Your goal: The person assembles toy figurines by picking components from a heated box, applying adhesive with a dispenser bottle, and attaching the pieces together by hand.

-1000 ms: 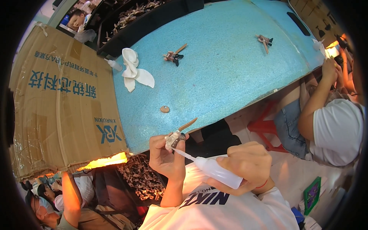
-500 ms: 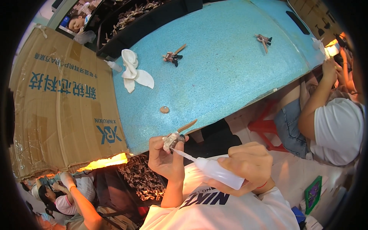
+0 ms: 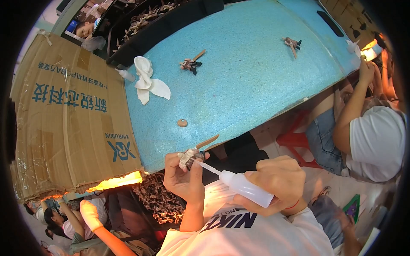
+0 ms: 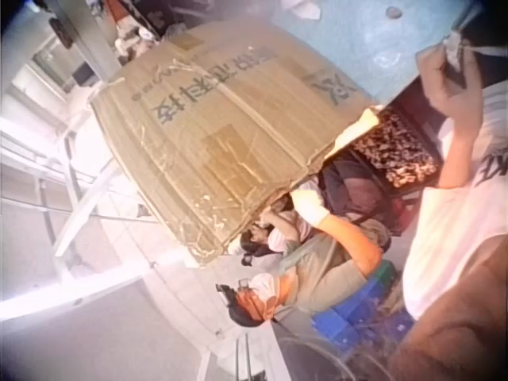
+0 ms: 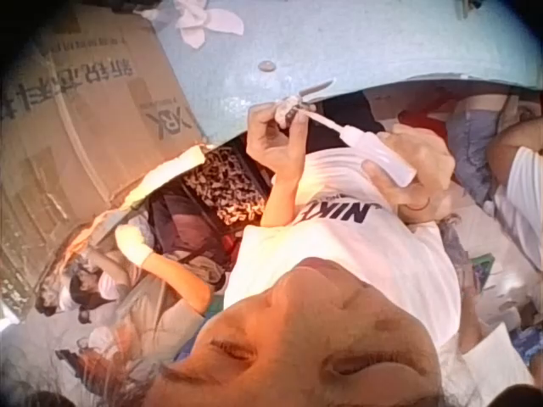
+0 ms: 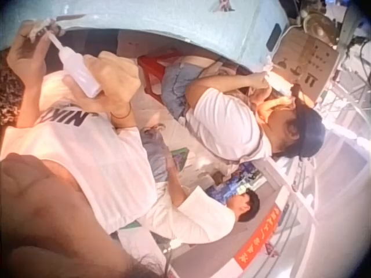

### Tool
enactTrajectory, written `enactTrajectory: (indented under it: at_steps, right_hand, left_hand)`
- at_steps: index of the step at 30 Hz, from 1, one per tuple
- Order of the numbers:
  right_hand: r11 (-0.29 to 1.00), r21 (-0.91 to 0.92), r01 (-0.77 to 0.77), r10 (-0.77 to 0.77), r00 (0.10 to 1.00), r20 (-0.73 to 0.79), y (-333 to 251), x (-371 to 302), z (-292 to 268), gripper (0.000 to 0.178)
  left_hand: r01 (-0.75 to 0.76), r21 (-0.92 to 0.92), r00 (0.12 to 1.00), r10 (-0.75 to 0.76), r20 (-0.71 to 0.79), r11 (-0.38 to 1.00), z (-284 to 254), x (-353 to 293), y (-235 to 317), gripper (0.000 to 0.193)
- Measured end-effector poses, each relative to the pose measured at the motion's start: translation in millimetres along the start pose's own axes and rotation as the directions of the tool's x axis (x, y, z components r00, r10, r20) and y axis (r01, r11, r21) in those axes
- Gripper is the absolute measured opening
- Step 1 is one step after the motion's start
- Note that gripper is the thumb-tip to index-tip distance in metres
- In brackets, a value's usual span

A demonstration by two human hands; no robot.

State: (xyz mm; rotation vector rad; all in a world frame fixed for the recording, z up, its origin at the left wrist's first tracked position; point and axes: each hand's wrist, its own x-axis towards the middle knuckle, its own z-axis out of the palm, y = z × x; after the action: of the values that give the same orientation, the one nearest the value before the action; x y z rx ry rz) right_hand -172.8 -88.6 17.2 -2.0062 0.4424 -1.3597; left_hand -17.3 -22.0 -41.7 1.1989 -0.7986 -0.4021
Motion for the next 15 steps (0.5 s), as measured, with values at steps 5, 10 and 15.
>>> enactTrajectory:
  at_steps: [5,10,15]
  right_hand:
    - [0.999,-0.036,0.0,0.004,0.995,0.097,-1.7,2.1,1.2,0.031]
    - [1.0,-0.005,0.03,-0.03,0.999,0.014,2.1,0.9,0.6,0.032]
    - [0.998,-0.023,0.057,-0.057,0.998,0.003,8.2,-6.6,-0.6,0.036]
  left_hand:
    - [0.004,0.018,1.0,-0.004,-0.003,1.0,-1.5,-0.4,1.0,0.025]
    - [0.017,-0.015,1.0,-0.017,-0.019,1.0,0.2,0.1,1.0,0.024]
    - [0.032,0.007,1.0,-0.032,0.002,0.999,-2.9,1.9,2.6,0.023]
